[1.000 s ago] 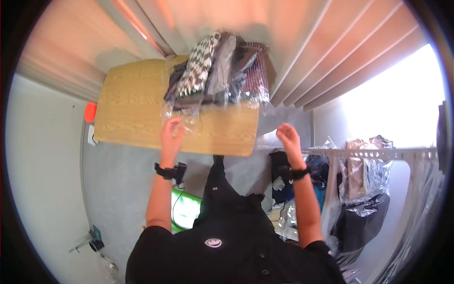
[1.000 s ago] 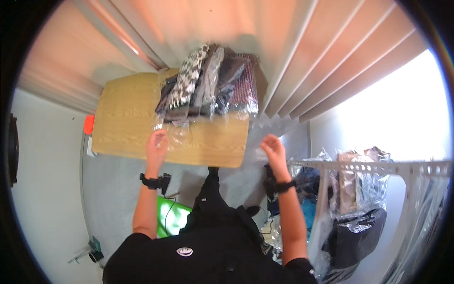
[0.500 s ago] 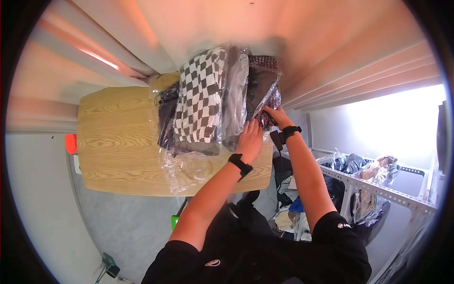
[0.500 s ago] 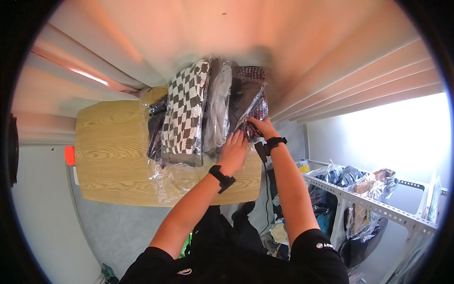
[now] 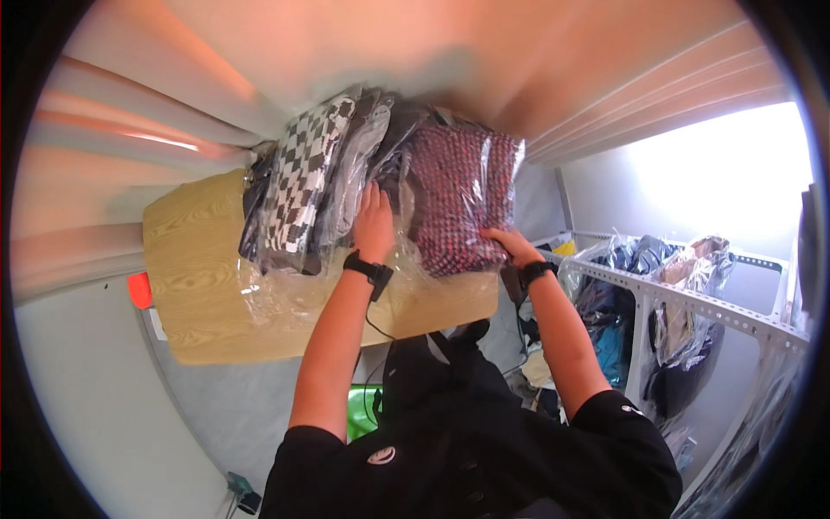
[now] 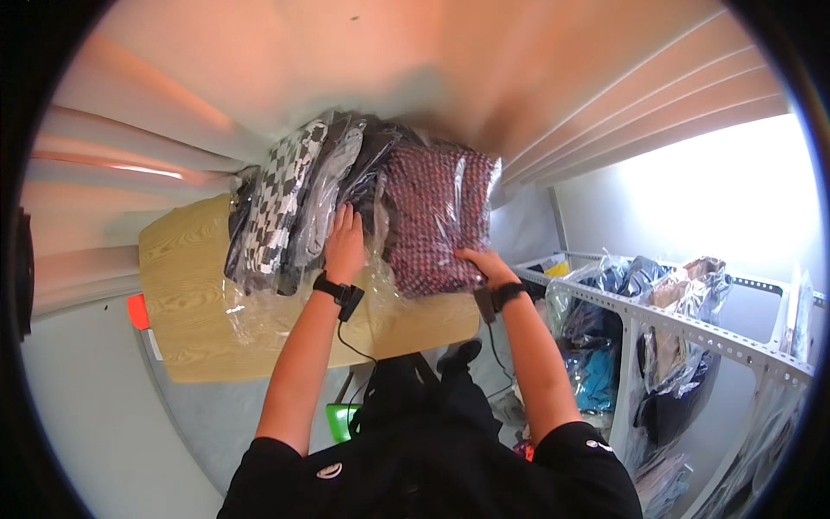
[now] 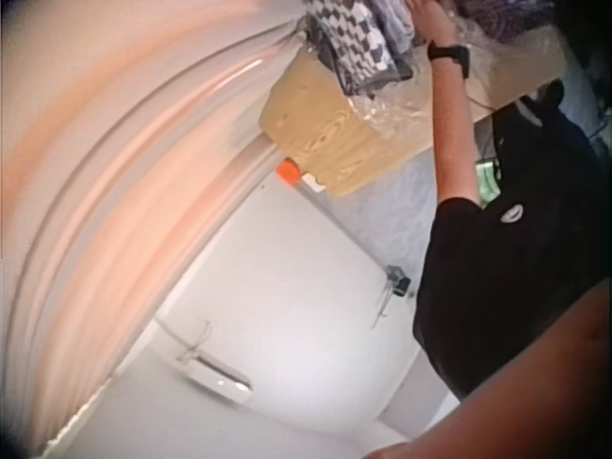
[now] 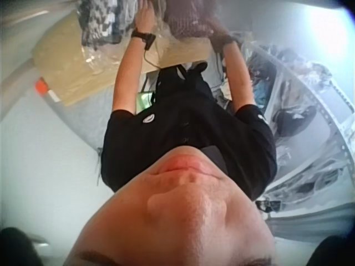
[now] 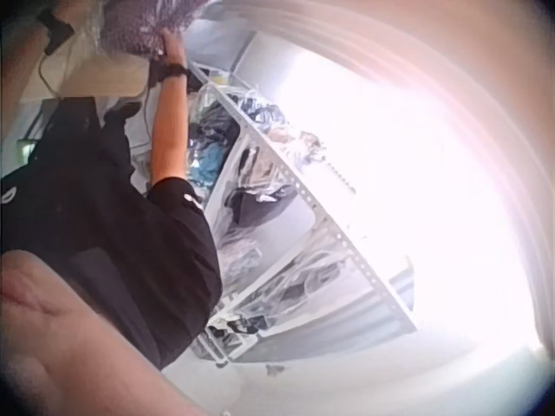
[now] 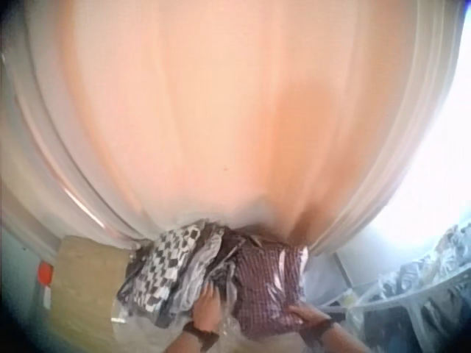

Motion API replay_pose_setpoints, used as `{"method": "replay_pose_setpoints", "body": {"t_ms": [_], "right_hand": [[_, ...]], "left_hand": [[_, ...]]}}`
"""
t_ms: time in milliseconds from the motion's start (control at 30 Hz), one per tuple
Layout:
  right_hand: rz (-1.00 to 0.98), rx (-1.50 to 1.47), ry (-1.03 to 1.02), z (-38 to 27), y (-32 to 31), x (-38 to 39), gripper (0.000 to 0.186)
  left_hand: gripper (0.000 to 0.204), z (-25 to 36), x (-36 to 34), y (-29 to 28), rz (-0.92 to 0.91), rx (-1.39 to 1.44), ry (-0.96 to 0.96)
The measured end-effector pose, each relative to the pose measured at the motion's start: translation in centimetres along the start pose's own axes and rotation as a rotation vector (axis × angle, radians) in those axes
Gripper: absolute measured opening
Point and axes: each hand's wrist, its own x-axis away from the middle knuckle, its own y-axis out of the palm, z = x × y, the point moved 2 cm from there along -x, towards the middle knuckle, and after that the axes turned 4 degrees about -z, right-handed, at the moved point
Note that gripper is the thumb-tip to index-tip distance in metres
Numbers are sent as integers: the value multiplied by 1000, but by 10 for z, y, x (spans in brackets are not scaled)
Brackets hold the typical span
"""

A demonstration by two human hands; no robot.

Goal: Folding various garments and placing them into clear plastic bags for storage or shipping.

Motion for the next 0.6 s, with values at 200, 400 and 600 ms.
{"method": "replay_pose_setpoints", "body": {"t_ms": [200,400,600], "right_hand": [[-6,-236,9,106,-22,92,54],[45,-377,-90,152,-10,147,59],[188,-570,-238,140,-4,234,57]], "left_hand": [[38,4,5,33,-24,-200,-139],[52,43,-16,46,-49,294,93],[79,58,-15,59,-10,207,235]]}}
